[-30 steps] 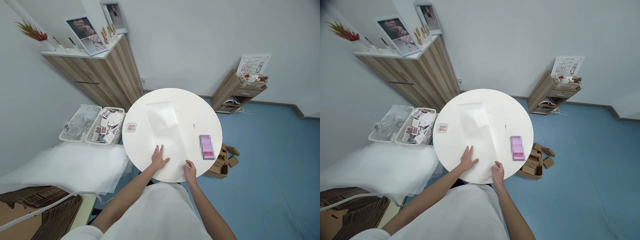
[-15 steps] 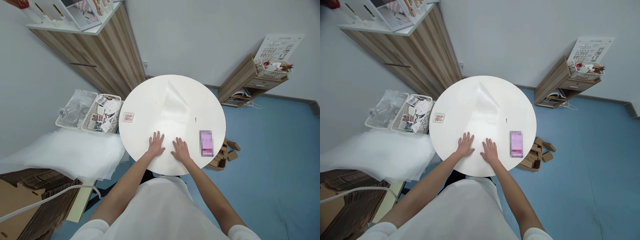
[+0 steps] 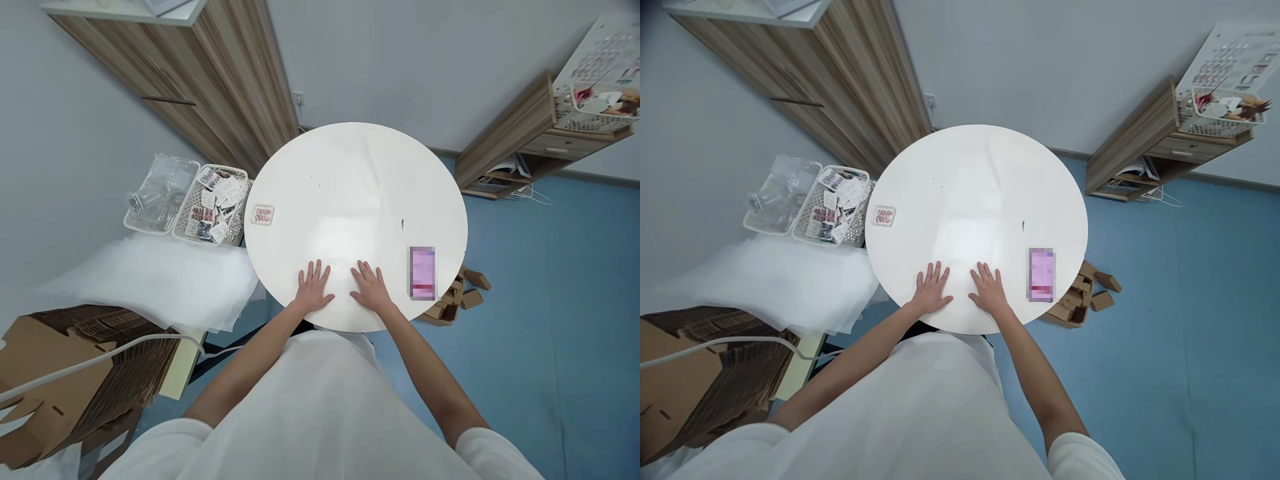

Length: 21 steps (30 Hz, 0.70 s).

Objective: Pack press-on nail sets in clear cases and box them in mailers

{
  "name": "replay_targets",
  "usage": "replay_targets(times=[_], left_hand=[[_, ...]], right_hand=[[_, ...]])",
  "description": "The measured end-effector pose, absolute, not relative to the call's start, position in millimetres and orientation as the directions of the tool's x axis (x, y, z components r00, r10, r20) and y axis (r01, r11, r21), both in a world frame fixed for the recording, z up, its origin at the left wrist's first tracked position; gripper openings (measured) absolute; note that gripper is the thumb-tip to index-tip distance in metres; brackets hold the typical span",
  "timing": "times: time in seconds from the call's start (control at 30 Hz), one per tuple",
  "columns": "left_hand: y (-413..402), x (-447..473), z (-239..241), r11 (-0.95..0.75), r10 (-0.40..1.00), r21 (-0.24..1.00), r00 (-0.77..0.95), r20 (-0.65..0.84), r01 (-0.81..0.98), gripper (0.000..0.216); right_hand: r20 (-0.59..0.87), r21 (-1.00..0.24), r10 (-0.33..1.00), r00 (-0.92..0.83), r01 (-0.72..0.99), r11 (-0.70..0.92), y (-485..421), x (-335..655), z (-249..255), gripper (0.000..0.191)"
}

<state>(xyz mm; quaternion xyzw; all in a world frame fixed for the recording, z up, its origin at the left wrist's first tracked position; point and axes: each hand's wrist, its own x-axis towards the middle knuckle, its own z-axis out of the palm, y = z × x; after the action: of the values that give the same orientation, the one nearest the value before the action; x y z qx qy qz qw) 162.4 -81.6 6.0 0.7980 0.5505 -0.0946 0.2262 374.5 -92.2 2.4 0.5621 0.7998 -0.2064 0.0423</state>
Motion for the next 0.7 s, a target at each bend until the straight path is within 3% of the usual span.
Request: replay_targets(times=[0.37, 0.53, 0.7], left_hand=[[-64, 139, 19, -0.305, 0.837, 0.383, 0.437, -0.328, 0.872, 0.087], [-16, 76, 26, -0.022, 0.957, 0.453, 0.15, -0.249, 0.891, 0.079], [47, 4, 20, 0.286, 0.958, 0.619, -0.195, -0.212, 0.731, 0.073]], right_hand=[[-0.221, -0.346, 0.944, -0.246, 0.924, 0.16, -87, 362, 17, 0.062], [-0.199, -0.502, 0.975, -0.093, 0.865, -0.02, -48, 309, 31, 0.052], [-0.346, -0.773, 0.933, -0.101, 0.594, -0.223, 11, 222, 36, 0.047]])
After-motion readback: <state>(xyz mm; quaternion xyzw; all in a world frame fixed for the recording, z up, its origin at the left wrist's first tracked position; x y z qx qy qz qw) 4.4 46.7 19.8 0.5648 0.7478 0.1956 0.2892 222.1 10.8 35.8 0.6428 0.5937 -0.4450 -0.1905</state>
